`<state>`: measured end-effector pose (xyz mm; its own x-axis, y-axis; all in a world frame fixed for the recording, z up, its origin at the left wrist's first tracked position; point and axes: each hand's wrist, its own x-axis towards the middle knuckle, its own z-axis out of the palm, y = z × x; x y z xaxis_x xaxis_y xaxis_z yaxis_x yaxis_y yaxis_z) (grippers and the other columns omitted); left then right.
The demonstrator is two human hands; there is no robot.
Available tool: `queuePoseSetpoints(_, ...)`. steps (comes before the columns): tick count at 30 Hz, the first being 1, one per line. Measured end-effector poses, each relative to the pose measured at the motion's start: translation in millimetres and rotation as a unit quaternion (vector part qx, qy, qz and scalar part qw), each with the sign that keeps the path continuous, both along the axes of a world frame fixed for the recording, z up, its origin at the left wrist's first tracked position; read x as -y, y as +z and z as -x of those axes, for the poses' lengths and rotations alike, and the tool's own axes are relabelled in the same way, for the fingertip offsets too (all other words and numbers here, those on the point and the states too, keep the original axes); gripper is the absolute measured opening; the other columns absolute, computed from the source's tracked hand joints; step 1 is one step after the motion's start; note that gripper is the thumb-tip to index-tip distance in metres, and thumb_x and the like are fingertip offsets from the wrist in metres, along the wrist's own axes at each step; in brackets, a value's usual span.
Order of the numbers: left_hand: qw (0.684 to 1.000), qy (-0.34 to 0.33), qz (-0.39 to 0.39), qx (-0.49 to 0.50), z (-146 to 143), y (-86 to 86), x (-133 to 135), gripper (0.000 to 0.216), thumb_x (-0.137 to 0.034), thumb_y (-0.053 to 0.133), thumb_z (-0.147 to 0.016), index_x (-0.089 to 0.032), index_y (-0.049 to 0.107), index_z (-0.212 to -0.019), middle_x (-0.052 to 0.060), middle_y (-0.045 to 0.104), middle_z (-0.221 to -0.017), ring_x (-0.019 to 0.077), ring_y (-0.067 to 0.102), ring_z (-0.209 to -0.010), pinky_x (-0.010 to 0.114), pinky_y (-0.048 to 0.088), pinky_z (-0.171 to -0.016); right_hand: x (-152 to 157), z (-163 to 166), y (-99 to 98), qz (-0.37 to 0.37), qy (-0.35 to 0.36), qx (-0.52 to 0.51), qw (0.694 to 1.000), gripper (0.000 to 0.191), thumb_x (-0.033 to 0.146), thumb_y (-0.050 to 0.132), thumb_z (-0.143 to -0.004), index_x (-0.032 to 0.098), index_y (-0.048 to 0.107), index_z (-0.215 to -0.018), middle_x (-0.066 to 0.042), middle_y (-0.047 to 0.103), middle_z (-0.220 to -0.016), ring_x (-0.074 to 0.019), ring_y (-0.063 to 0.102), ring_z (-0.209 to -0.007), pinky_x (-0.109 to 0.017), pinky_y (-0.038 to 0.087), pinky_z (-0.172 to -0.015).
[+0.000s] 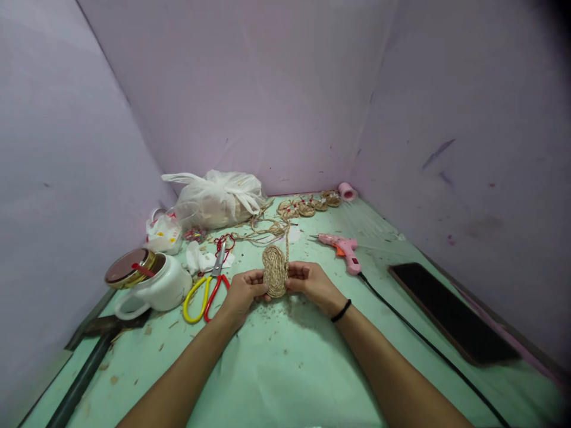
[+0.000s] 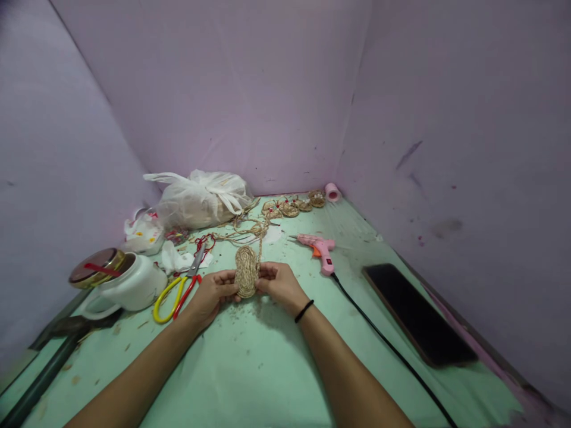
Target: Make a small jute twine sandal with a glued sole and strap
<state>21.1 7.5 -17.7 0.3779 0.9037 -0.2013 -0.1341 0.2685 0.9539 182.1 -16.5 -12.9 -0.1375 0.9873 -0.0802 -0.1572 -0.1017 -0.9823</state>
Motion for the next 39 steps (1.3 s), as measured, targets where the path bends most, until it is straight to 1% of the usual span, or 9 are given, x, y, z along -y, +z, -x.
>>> queuePoseSetpoints(6, 1.000, -0.012, 0.000, 0.002, 2.5, 1.7, 2.4, 0.042, -0.021, 0.073, -0.052, -0.007, 0.063, -0.090, 0.009, 0.066, -0.076, 0.0150, 0.058, -0.058, 0.023, 0.044, -0.046, 3.3, 5.5, 5.2, -0.023, -0.006, 0.100, 0.995, 0.029, 0.026, 0.064, -0.053, 0.013, 0.065, -0.079, -0.006, 0.069, -0.073, -0.0181, 0.063, -0.066, -0.029, 0.049, -0.061)
queuePoseSetpoints(9, 1.000, -0.001, 0.001, 0.003, 2.4, 2.1, 3.2, 0.041, -0.021, 0.074, -0.051, -0.009, 0.062, -0.087, 0.007, 0.065, -0.074, 0.0136, 0.057, -0.056, 0.021, 0.043, -0.044, 4.2, -13.0, 14.6, -0.031, -0.071, 0.203, 0.976, 0.032, 0.029, 0.066, -0.056, 0.014, 0.066, -0.084, -0.008, 0.069, -0.083, -0.0218, 0.063, -0.078, -0.031, 0.048, -0.068)
queuePoseSetpoints(14, 1.000, 0.019, 0.009, 0.008, 1.1, 3.3, 3.1, 0.036, -0.020, 0.074, -0.051, -0.009, 0.062, -0.082, 0.003, 0.063, -0.066, 0.0103, 0.054, -0.051, 0.019, 0.040, -0.041, 5.0, -84.5, 29.4, 0.049, -0.281, 0.435, 0.854, 0.035, 0.039, 0.058, -0.067, 0.015, 0.064, -0.092, -0.020, 0.062, -0.101, -0.0369, 0.050, -0.104, -0.046, 0.038, -0.078)
queuePoseSetpoints(17, 0.999, 0.026, 0.016, 0.011, 0.6, 3.7, 2.4, 0.034, -0.021, 0.074, -0.052, -0.010, 0.061, -0.081, 0.002, 0.062, -0.064, 0.0099, 0.053, -0.049, 0.019, 0.041, -0.040, 2.2, -110.9, 27.3, 0.121, -0.287, 0.520, 0.795, 0.036, 0.050, 0.059, -0.061, 0.014, 0.065, -0.062, -0.022, 0.065, -0.076, -0.0427, 0.055, -0.090, -0.047, 0.038, -0.068)
queuePoseSetpoints(20, 0.999, 0.028, 0.023, 0.014, 0.8, 3.7, 1.5, 0.034, -0.021, 0.074, -0.052, -0.010, 0.060, -0.082, 0.002, 0.062, -0.066, 0.0102, 0.053, -0.050, 0.019, 0.042, -0.040, -4.2, -114.4, 21.1, 0.145, -0.256, 0.553, 0.780, 0.035, 0.051, 0.059, -0.058, 0.018, 0.062, -0.049, -0.016, 0.064, -0.062, -0.0372, 0.060, -0.077, -0.040, 0.039, -0.061)
queuePoseSetpoints(24, 0.999, 0.027, 0.024, 0.019, 1.9, 2.8, 0.3, 0.034, -0.020, 0.074, -0.053, -0.010, 0.060, -0.082, 0.002, 0.061, -0.065, 0.0099, 0.053, -0.049, 0.020, 0.042, -0.041, -11.4, -112.0, 15.8, 0.143, -0.236, 0.543, 0.793, 0.020, 0.038, 0.063, -0.054, 0.018, 0.063, -0.055, -0.011, 0.063, -0.059, -0.0300, 0.060, -0.070, -0.032, 0.037, -0.054)
queuePoseSetpoints(29, 0.999, 0.025, 0.017, 0.033, 3.5, 0.5, -1.3, 0.033, -0.019, 0.073, -0.055, -0.011, 0.060, -0.084, 0.001, 0.061, -0.065, 0.0094, 0.052, -0.049, 0.020, 0.042, -0.040, -2.0, -108.4, 13.9, 0.140, -0.219, 0.442, 0.859, 0.019, 0.032, 0.054, -0.061, 0.015, 0.061, -0.068, -0.003, 0.054, -0.047, -0.0190, 0.055, -0.048, -0.026, 0.034, -0.042)
queuePoseSetpoints(34, 0.998, 0.037, 0.021, 0.038, 3.2, 0.9, -2.1, 0.034, -0.019, 0.075, -0.053, -0.011, 0.062, -0.083, 0.001, 0.062, -0.066, 0.0099, 0.053, -0.051, 0.019, 0.042, -0.040, 28.2, -87.0, 20.2, 0.056, -0.206, 0.309, 0.927, 0.033, 0.028, 0.044, -0.070, 0.016, 0.051, -0.100, -0.007, 0.061, -0.081, -0.0156, 0.058, -0.064, -0.023, 0.043, -0.047)
queuePoseSetpoints(39, 0.998, 0.044, 0.032, 0.040, 3.0, 2.0, -4.0, 0.033, -0.018, 0.075, -0.052, -0.012, 0.063, -0.082, 0.001, 0.063, -0.069, 0.0104, 0.054, -0.052, 0.019, 0.043, -0.040, 48.1, -75.5, 22.4, -0.049, -0.080, 0.150, 0.984, 0.032, 0.040, 0.055, -0.071, 0.017, 0.054, -0.093, -0.009, 0.060, -0.087, -0.0144, 0.053, -0.059, -0.024, 0.040, -0.046)
